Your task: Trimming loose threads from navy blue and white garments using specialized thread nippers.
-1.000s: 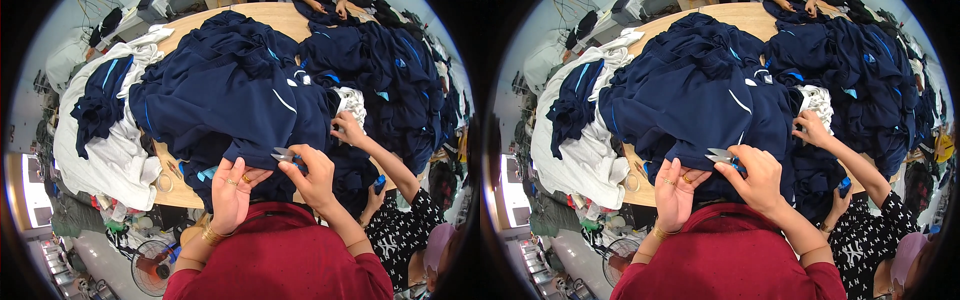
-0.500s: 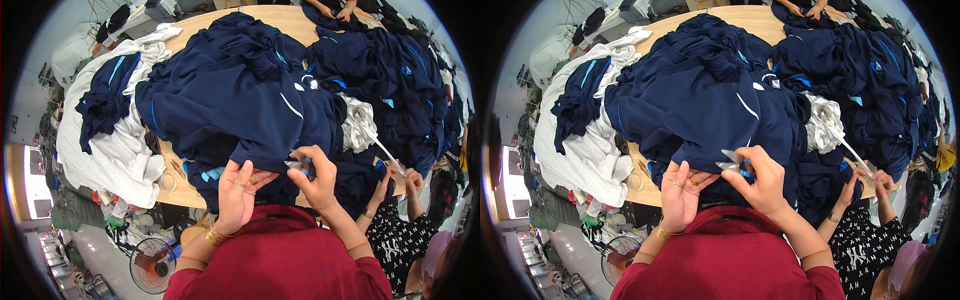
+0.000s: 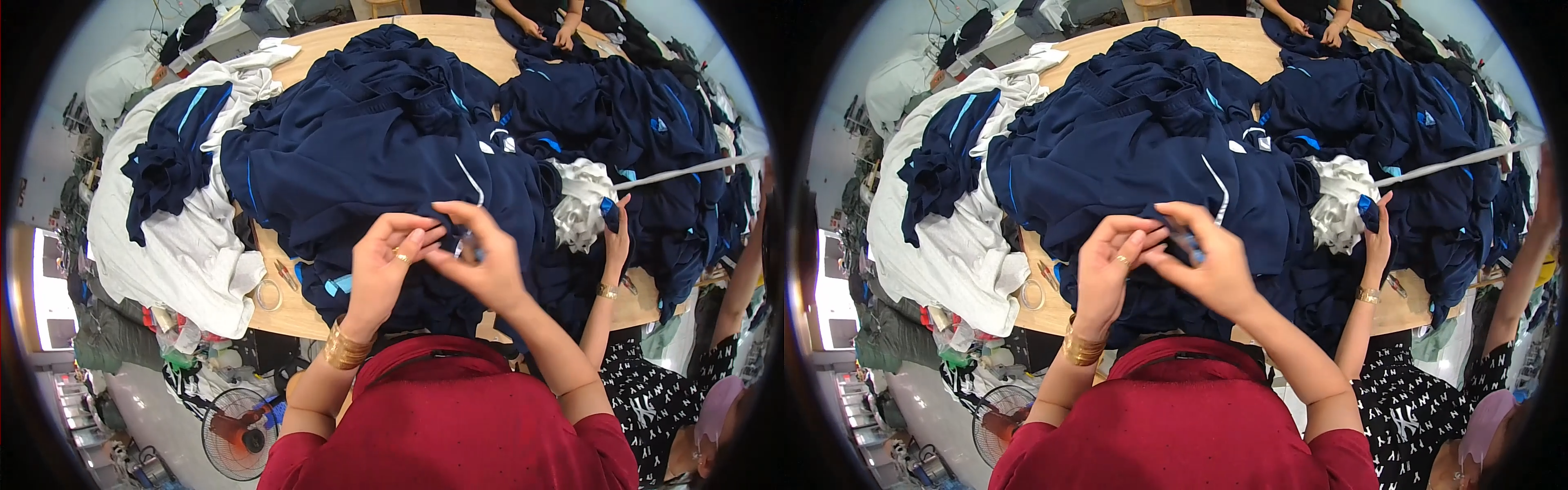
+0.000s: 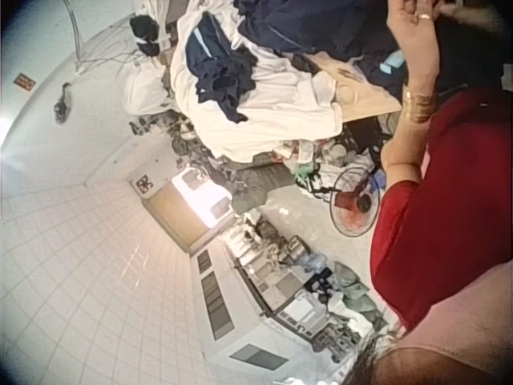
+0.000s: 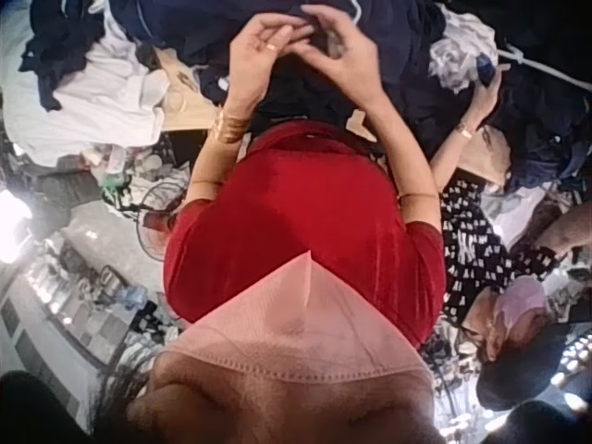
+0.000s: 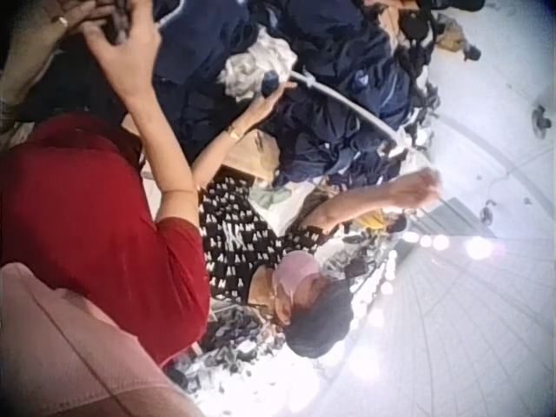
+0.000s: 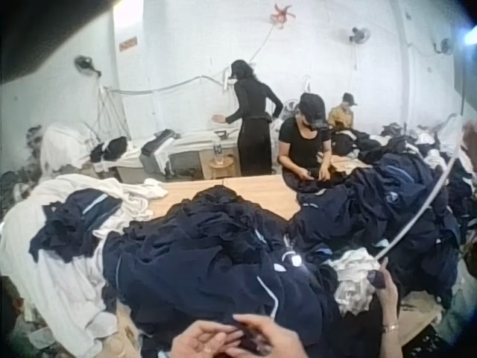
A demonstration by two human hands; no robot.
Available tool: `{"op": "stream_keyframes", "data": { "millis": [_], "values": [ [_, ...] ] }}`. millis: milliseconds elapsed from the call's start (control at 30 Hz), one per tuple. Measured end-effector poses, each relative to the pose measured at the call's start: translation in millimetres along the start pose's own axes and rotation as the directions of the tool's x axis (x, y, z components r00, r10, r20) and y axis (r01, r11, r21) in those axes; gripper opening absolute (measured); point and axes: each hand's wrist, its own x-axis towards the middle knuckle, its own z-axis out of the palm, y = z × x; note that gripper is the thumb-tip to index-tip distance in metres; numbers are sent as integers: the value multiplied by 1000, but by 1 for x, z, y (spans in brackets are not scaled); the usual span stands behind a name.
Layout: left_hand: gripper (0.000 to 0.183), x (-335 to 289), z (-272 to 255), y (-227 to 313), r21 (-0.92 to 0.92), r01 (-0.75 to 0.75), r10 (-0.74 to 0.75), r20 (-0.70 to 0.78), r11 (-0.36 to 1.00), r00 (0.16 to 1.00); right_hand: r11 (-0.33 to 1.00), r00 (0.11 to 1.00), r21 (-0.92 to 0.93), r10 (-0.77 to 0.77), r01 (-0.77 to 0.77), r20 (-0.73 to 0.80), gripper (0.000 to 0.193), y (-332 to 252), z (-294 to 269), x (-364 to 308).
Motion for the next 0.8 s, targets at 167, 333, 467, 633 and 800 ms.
{"op": "stream_keyframes", "data": {
  "millis": [167, 333, 467, 633, 800],
  "values": [
    [23, 9, -12, -15, 152, -118, 119, 4, 981, 993, 985, 979, 96, 157, -145, -130, 25, 14, 14, -2],
    [44, 20, -13, -7, 721, -411, 297, 289, 558, 910, 934, 978, 290, 197, -207, 62, 17, 8, -4, 18],
    [17, 27, -21, 17, 621, -148, 17, 212, 770, 977, 935, 962, 225, 264, -274, 72, 14, -4, -23, 28],
    [13, 27, -45, 44, 308, 117, -202, 261, 944, 944, 968, 959, 20, 245, -250, 146, 18, 4, -38, 34],
    [15, 22, -55, 54, 215, 192, -240, 225, 958, 944, 737, 824, 368, 507, -567, 254, 12, -5, -51, 38]
  ]
}}
